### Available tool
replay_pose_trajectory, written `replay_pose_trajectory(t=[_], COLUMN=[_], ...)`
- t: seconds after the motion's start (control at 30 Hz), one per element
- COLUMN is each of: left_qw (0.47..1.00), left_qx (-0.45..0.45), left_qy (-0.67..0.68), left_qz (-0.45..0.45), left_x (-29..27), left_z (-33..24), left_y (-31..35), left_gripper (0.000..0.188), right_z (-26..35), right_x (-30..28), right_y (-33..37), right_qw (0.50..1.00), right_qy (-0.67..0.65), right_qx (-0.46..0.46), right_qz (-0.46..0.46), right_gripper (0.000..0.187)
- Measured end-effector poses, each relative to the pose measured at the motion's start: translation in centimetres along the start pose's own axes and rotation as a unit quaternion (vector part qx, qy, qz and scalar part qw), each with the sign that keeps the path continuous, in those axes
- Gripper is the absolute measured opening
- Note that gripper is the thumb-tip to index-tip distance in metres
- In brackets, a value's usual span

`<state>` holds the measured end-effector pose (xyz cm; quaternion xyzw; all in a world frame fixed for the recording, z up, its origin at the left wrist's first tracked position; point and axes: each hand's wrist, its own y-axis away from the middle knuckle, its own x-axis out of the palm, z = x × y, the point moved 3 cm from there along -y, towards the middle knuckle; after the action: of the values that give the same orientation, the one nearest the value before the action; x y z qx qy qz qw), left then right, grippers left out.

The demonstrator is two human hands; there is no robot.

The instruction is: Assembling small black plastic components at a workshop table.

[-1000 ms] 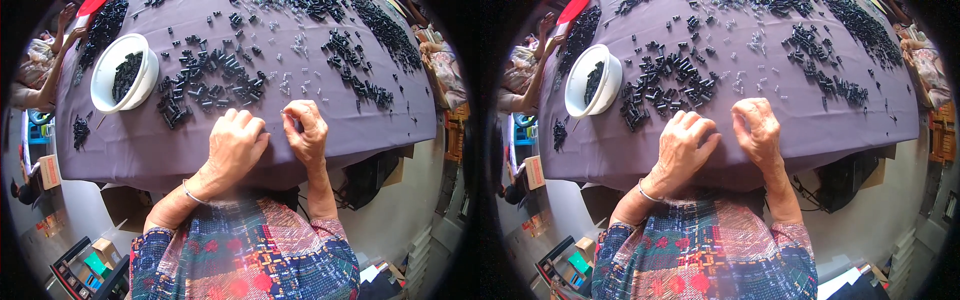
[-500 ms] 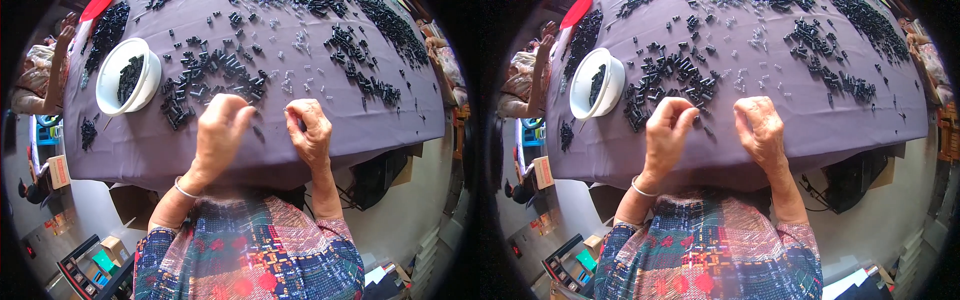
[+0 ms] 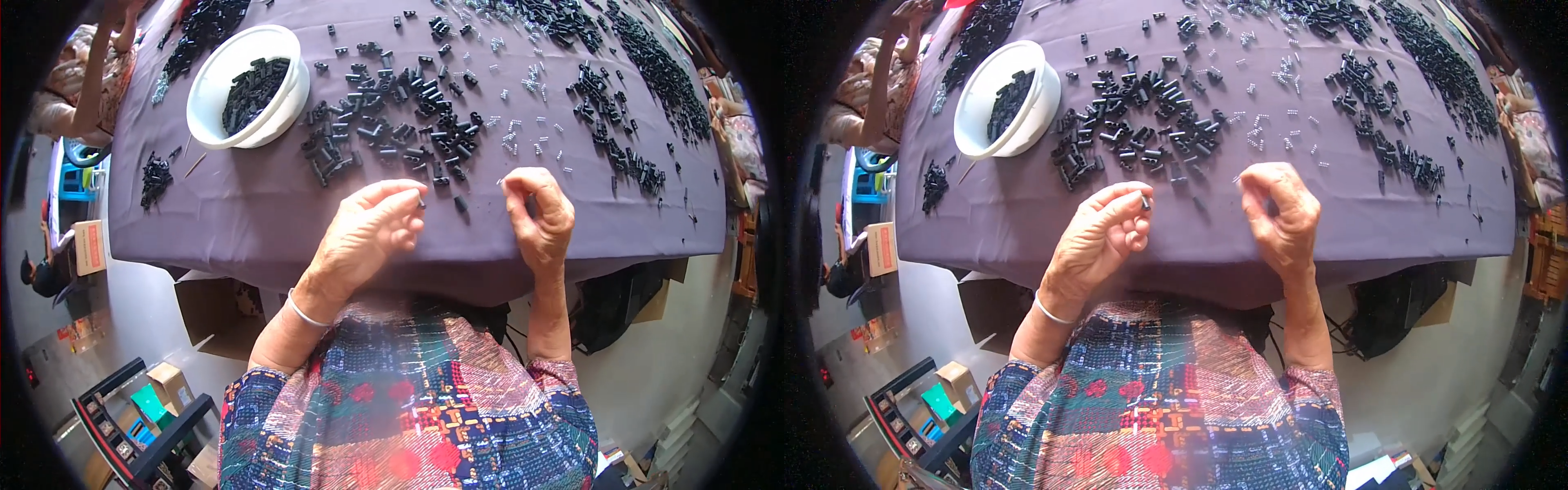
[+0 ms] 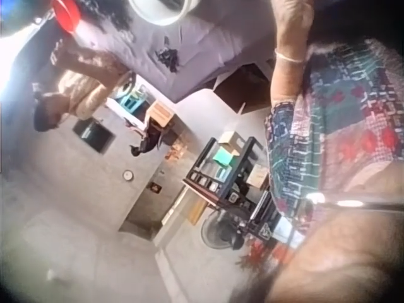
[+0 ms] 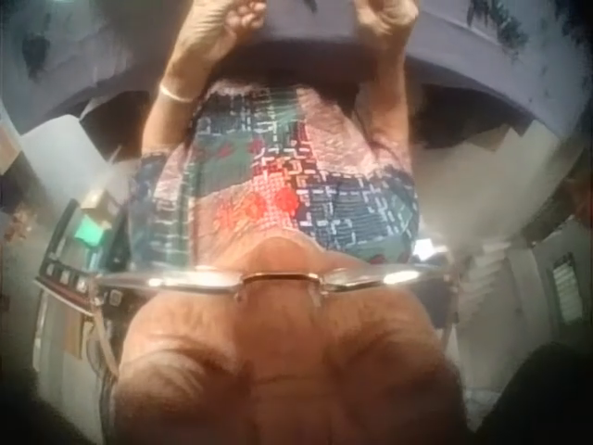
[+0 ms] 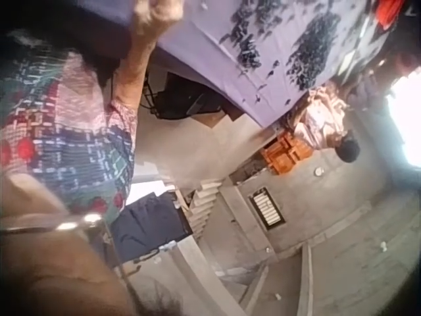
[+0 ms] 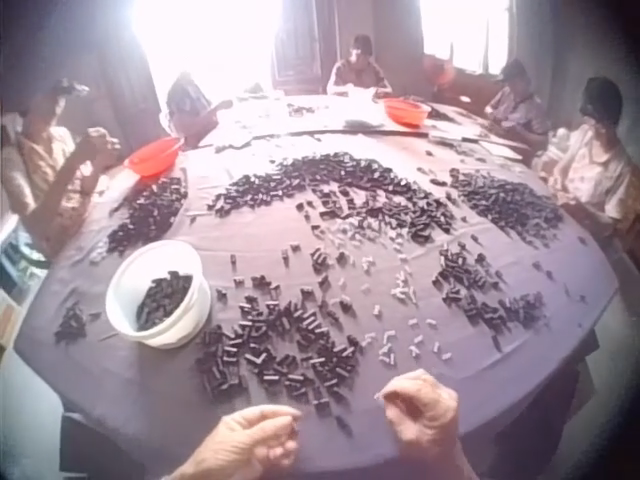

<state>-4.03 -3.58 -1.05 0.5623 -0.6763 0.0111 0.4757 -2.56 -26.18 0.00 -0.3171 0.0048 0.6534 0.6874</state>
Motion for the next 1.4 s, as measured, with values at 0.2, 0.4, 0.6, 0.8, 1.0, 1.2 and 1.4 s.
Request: replay_pose_trajectory(t=[0.2, 0.4, 0.6, 0.8, 1.0, 1.2, 1.4], left_qw=[0.999, 0.998, 0.998, 0.996, 0.997, 0.929, 0.610], left_qx=[0.022, 0.038, 0.027, 0.043, 0.027, 0.215, 0.485], left_qy=[-0.040, -0.051, -0.039, -0.060, -0.058, -0.298, -0.624], left_qz=[-0.019, -0.001, 0.039, 0.053, 0.045, -0.043, -0.048], left_x=[-0.1, 0.4, -0.1, -0.3, -0.6, 0.0, 1.2], left_z=[0.5, 0.6, 1.2, 1.5, 1.5, 0.8, -0.3], left_y=[1.3, 1.7, 1.7, 1.8, 2.0, 2.2, -0.3], left_gripper=[0.021, 0.019, 0.021, 0.021, 0.020, 0.015, 0.021], right_z=[2.9, 3.9, 5.9, 6.7, 6.8, 3.7, 0.0], right_x=[2.1, 2.4, 2.6, 2.8, 2.6, 1.3, 0.8], right_y=[0.5, 0.9, 0.6, 0.6, 0.7, 0.5, 1.6], right_qw=[0.991, 0.990, 0.995, 0.994, 0.994, 0.996, 0.995], right_qy=[-0.124, -0.129, -0.055, -0.024, -0.001, 0.087, 0.056], right_qx=[0.033, 0.040, -0.055, -0.088, -0.090, -0.033, 0.057], right_qz=[0.046, 0.043, 0.055, 0.066, 0.064, 0.013, -0.056], right_gripper=[0.021, 0.021, 0.027, 0.031, 0.031, 0.024, 0.020])
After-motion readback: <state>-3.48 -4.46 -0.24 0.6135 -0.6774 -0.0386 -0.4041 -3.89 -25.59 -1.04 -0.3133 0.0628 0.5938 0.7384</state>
